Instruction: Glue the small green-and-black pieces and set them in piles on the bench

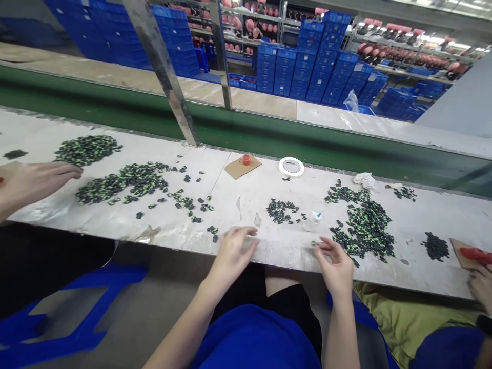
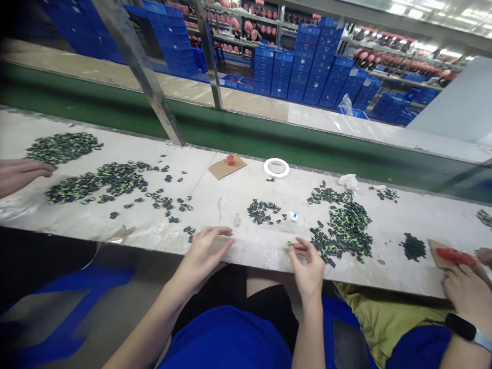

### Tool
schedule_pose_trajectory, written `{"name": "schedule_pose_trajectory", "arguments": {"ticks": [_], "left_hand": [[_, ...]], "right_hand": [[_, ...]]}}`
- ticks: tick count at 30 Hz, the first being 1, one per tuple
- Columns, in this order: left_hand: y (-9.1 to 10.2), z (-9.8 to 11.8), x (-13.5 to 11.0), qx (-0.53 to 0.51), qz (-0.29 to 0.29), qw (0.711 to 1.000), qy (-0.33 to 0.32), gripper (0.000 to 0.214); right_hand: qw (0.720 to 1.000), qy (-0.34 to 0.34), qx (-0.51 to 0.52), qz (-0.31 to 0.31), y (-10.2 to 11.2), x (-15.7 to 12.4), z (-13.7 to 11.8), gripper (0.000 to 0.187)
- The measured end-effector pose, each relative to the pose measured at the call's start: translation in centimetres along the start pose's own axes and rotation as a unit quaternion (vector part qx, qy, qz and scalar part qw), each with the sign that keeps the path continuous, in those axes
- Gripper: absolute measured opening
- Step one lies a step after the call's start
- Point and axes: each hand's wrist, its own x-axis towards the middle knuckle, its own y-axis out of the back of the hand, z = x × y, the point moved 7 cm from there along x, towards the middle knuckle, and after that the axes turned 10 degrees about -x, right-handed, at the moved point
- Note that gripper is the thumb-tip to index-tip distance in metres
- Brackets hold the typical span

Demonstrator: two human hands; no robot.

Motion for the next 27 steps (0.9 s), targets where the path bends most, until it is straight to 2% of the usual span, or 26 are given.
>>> {"name": "schedule_pose_trajectory", "arguments": {"ticks": [2, 4, 6, 9, 12, 15, 17, 19, 22, 25, 27], "left_hand": [[2.7, -2.1, -0.4, 0.079, 0.081, 0.993, 0.037, 0.016], [5.0, -3.9, -1.3, 0.133, 0.146, 0.977, 0.08, 0.015], [6.2, -5.1, -2.2, 0.165, 0.179, 0.964, 0.111, 0.016], [6.4, -5.8, -2.7, 0.181, 0.183, 0.96, 0.114, 0.016], [5.9, -5.8, -2.4, 0.188, 0.168, 0.963, 0.094, 0.01], [5.6, -5.7, -2.0, 0.194, 0.151, 0.966, 0.078, 0.012], [5.3, -5.4, -1.7, 0.187, 0.138, 0.971, 0.058, 0.016], [4.5, -5.0, -1.3, 0.161, 0.116, 0.98, 0.032, 0.018], [2.0, -3.9, -0.4, 0.08, 0.063, 0.995, -0.007, 0.015], [-1.1, -2.5, 0.7, -0.034, 0.01, 0.998, -0.055, 0.012], [-2.7, -1.8, 1.3, -0.097, -0.007, 0.991, -0.088, 0.011]], "right_hand": [[0.986, 0.021, -0.092, 0.137, 2.7, 0.7, 0.4, 0.057], [0.964, 0.049, -0.161, 0.206, 3.6, 1.3, 0.1, 0.077], [0.956, 0.074, -0.203, 0.198, 2.9, 2.0, -0.2, 0.088], [0.956, 0.1, -0.238, 0.139, 0.2, 2.9, -0.5, 0.083], [0.959, 0.106, -0.24, 0.104, -1.9, 3.5, -0.5, 0.071], [0.969, 0.104, -0.207, 0.09, -2.6, 3.8, -0.5, 0.057], [0.98, 0.08, -0.164, 0.077, -2.6, 3.8, -0.3, 0.05], [0.993, 0.027, -0.095, 0.061, -2.5, 3.5, 0.4, 0.046], [0.997, -0.037, 0.065, 0.033, -2.8, 2.6, 1.1, 0.044], [0.98, -0.048, 0.193, 0.013, -3.2, 1.7, 0.7, 0.038], [0.968, -0.059, 0.243, 0.03, -3.2, 1.2, 0.4, 0.033]]}}
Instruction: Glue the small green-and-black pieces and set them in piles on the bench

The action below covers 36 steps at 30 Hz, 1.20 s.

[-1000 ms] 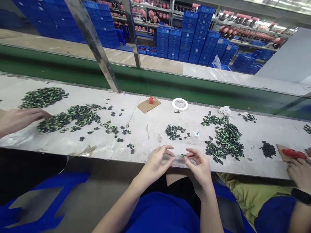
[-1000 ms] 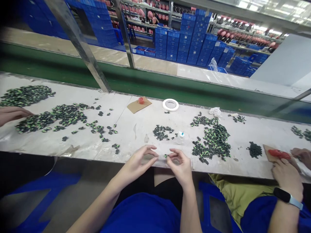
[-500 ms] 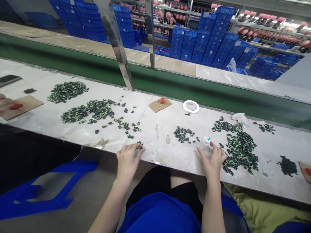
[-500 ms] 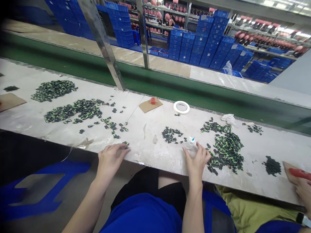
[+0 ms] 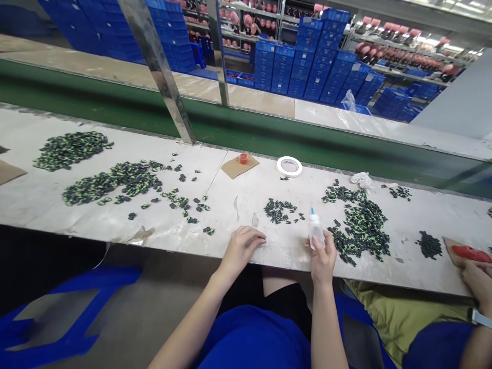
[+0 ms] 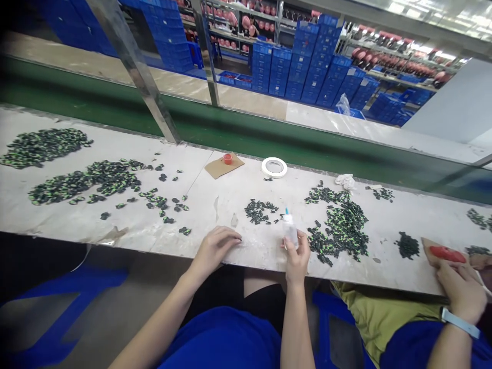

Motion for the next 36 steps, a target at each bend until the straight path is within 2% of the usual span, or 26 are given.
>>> {"name": "schedule_pose_trajectory", "arguments": {"ticks": [3, 6, 9, 12, 16, 23, 36], "left_hand": [[-1.3, 0.0, 0.3, -0.029, -0.012, 0.999, -0.028, 0.009], [-1.4, -0.2, 0.1, -0.029, -0.018, 0.999, -0.025, 0.008], [-1.0, -0.4, -0.2, -0.043, -0.006, 0.999, -0.001, 0.006], [-0.8, -0.7, -0.3, -0.058, 0.008, 0.998, 0.026, 0.006], [-1.1, -0.8, -0.3, -0.079, 0.013, 0.996, 0.041, 0.007], [-1.3, 0.2, -0.1, 0.025, -0.009, 0.999, 0.023, 0.017], [-1.4, -0.3, 0.0, 0.011, 0.002, 0.999, 0.032, 0.012]], "right_hand": [[0.997, -0.023, 0.061, 0.049, 0.2, -0.5, 0.2, 0.029], [0.995, -0.041, 0.053, 0.069, 0.2, -0.9, 0.6, 0.035], [0.997, -0.027, -0.035, 0.059, -0.1, -1.5, 0.5, 0.04], [0.989, 0.018, -0.136, 0.049, -0.6, -2.2, -0.1, 0.04], [0.975, 0.064, -0.207, 0.045, -1.2, -2.9, -0.8, 0.04], [0.968, 0.078, -0.232, 0.056, -1.0, -2.9, -1.1, 0.042], [0.965, 0.086, -0.244, 0.05, -1.5, -2.9, -1.2, 0.046]]}}
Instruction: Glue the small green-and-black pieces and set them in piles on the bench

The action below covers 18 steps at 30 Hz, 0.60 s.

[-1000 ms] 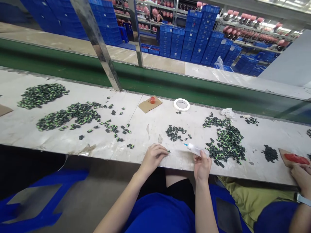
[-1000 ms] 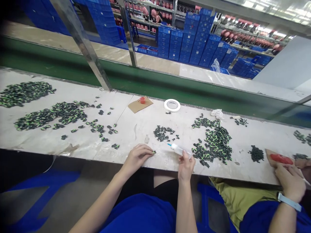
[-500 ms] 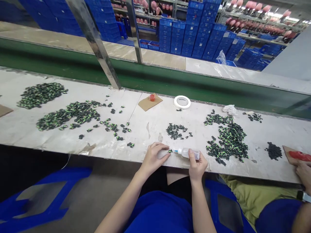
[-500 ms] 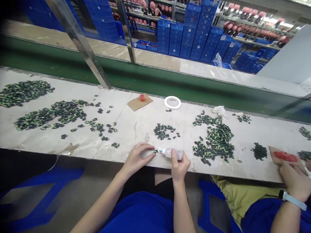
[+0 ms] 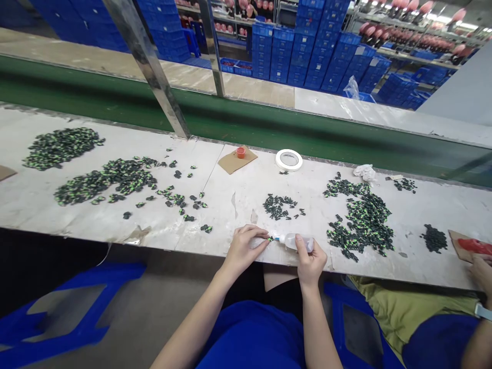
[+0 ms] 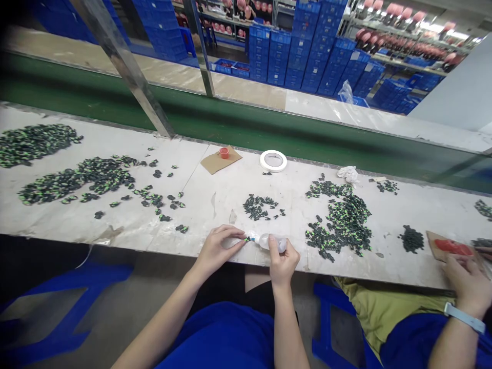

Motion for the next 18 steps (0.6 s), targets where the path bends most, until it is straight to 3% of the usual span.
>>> {"name": "schedule_pose_trajectory", "arguments": {"ticks": [18], "left_hand": [[-0.01, -0.26, 0.04, -0.032, -0.002, 0.999, 0.015, 0.01]], "right_hand": [[1.0, -0.023, 0.009, 0.003, -0.1, 0.0, 0.33, 0.048]]}}
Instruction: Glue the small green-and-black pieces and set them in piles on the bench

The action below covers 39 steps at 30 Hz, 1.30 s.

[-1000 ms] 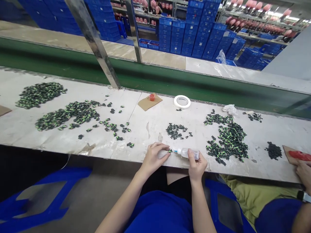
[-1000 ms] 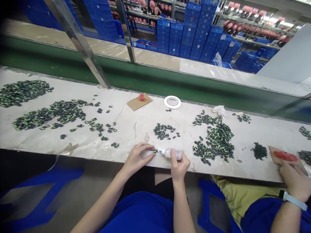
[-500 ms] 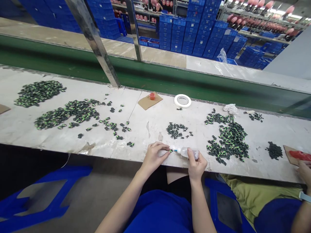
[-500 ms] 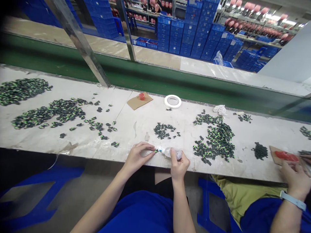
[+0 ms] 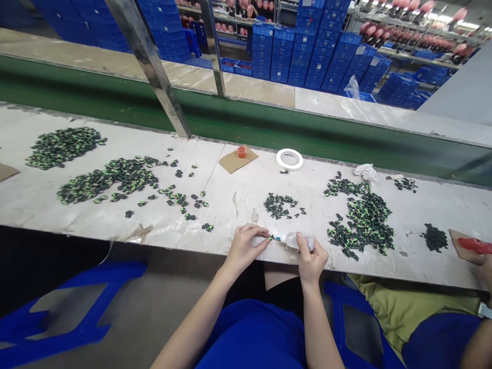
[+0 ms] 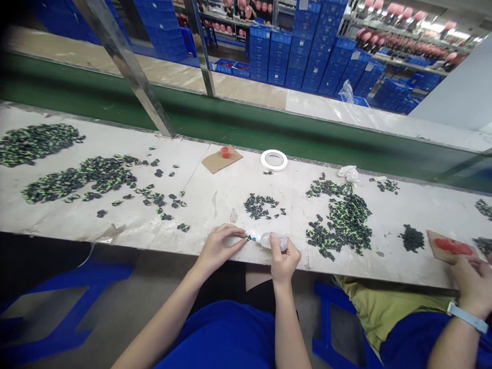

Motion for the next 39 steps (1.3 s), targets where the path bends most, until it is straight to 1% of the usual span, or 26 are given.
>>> {"name": "schedule_pose_trajectory", "arguments": {"ticks": [7, 11, 13, 16, 18, 20, 23, 25, 27, 29, 31, 33, 34, 35, 36, 37, 38, 39], "left_hand": [[0.0, 0.0, 0.1, 0.004, 0.003, 1.0, -0.002, 0.01], [0.0, 0.0, 0.0, 0.013, 0.004, 1.0, -0.007, 0.01], [0.0, 0.0, -0.1, 0.015, 0.003, 1.0, -0.008, 0.011], [0.1, 0.1, 0.2, -0.002, -0.018, 1.0, -0.001, 0.013], [0.4, 0.1, 1.0, -0.013, -0.032, 0.999, 0.011, 0.012], [1.0, 0.3, 2.4, 0.008, -0.021, 1.0, 0.021, 0.01], [1.6, 0.9, 5.0, 0.1, 0.018, 0.994, 0.028, 0.014], [1.2, 1.1, 6.5, 0.142, 0.015, 0.989, 0.034, 0.014], [0.5, 1.3, 7.6, 0.157, 0.006, 0.987, 0.037, 0.011], [-0.2, 1.2, 8.1, 0.162, 0.0, 0.986, 0.043, 0.009], [-0.7, 1.0, 8.3, 0.163, -0.006, 0.985, 0.05, 0.009], [-0.9, 1.0, 8.2, 0.157, -0.011, 0.986, 0.053, 0.011], [-0.8, 1.1, 8.1, 0.152, -0.012, 0.987, 0.054, 0.012], [-0.7, 1.3, 7.9, 0.146, -0.011, 0.988, 0.053, 0.013], [-0.7, 1.5, 7.5, 0.139, -0.008, 0.989, 0.052, 0.014], [-0.6, 1.8, 7.1, 0.133, -0.005, 0.99, 0.051, 0.014], [-0.7, 2.2, 6.5, 0.12, -0.002, 0.992, 0.049, 0.015], [-0.9, 2.6, 5.9, 0.103, 0.0, 0.994, 0.047, 0.015]], "right_hand": [[1.0, -0.016, 0.007, 0.009, 0.2, 0.2, 0.4, 0.048], [0.999, -0.032, 0.034, 0.007, 0.1, 0.0, 0.7, 0.046], [0.996, -0.054, 0.071, 0.025, 0.3, 0.0, 1.2, 0.043], [0.983, -0.081, 0.144, 0.077, 1.1, 0.4, 2.2, 0.037], [0.979, -0.077, 0.166, 0.092, 1.5, 1.0, 2.5, 0.034], [0.979, -0.064, 0.172, 0.09, 1.6, 2.0, 2.5, 0.037], [0.977, -0.047, 0.196, 0.067, 1.2, 3.6, 2.2, 0.051], [0.977, -0.046, 0.201, 0.047, 0.6, 4.4, 2.0, 0.058], [0.983, -0.06, 0.168, 0.039, 0.2, 5.0, 2.1, 0.061], [0.991, -0.079, 0.104, 0.034, 0.1, 5.3, 2.3, 0.063], [0.995, -0.088, 0.043, 0.026, 0.2, 5.2, 2.1, 0.069], [0.997, -0.069, 0.007, 0.033, 0.5, 4.7, 1.3, 0.08], [0.998, -0.044, -0.005, 0.049, 0.9, 4.2, 0.6, 0.086], [0.996, -0.004, -0.015, 0.083, 1.4, 3.4, -0.3, 0.087], [0.992, 0.035, -0.032, 0.119, 1.8, 2.5, -1.2, 0.084], [0.986, 0.058, -0.046, 0.146, 2.0, 1.5, -1.9, 0.079], [0.987, 0.078, -0.043, 0.13, 1.6, 0.7, -2.4, 0.072], [0.992, 0.081, -0.014, 0.096, 0.9, 0.0, -2.6, 0.065]]}}
